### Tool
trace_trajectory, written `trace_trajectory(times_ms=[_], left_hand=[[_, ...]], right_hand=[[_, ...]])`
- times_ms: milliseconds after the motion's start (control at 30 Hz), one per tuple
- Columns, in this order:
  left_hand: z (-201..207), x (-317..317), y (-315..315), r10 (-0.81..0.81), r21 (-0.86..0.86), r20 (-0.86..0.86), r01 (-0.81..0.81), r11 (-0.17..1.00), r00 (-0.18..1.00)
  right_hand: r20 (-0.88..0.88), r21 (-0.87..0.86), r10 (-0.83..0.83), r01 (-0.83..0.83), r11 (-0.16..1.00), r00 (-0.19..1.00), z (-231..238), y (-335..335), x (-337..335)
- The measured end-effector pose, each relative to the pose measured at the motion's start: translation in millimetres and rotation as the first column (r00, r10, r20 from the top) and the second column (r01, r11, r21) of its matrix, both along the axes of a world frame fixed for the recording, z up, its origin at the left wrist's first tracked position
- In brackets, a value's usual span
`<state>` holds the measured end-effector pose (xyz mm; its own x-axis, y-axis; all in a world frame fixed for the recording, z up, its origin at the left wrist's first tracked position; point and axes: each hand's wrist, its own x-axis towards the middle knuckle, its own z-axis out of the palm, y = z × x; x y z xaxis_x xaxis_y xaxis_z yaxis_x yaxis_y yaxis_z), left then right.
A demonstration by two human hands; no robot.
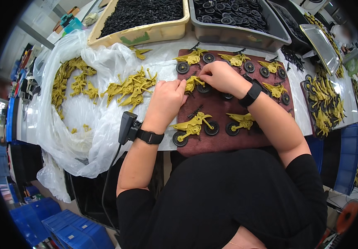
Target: Assembling small plastic toy motorcycle models by adding wheels and other components on an assembly station.
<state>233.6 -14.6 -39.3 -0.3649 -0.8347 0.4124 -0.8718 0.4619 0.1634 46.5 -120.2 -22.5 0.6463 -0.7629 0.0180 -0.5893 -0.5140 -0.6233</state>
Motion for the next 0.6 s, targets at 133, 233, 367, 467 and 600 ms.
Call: trace_trajectory(times_ms=[133, 233, 367, 467, 600], left_hand=[[-3.5, -2.8, 4.4, 0.042, -0.032, 0.04, -0.04, 0.999, 0.998], [-5.5, -4.3, 9.1, 0.048, -0.057, 0.041, -0.046, 0.997, 0.998], [-6.8, -4.2, 10.4, 0.044, -0.046, -0.002, -0.044, 0.998, 0.999], [-9.7, -3.5, 10.8, 0.06, -0.055, -0.032, -0.062, 0.997, 0.998], [-7.6, -5.6, 11.9, 0.082, -0.064, -0.093, -0.088, 0.994, 0.992]], right_hand=[[0.1, -0.26, -0.037, 0.062, 0.964, 0.994, -3.1, 13.1, -2.7], [0.043, -0.33, -0.028, 0.04, 0.943, 0.999, 23.4, 42.5, 0.4], [-0.24, -0.269, 0.053, -0.119, 0.956, 0.969, 24.5, 68.2, 7.2], [-0.319, -0.254, 0.016, -0.102, 0.962, 0.948, 17.2, 75.2, 16.2], [-0.339, -0.251, -0.036, -0.054, 0.967, 0.94, 1.7, 73.3, 19.2]])
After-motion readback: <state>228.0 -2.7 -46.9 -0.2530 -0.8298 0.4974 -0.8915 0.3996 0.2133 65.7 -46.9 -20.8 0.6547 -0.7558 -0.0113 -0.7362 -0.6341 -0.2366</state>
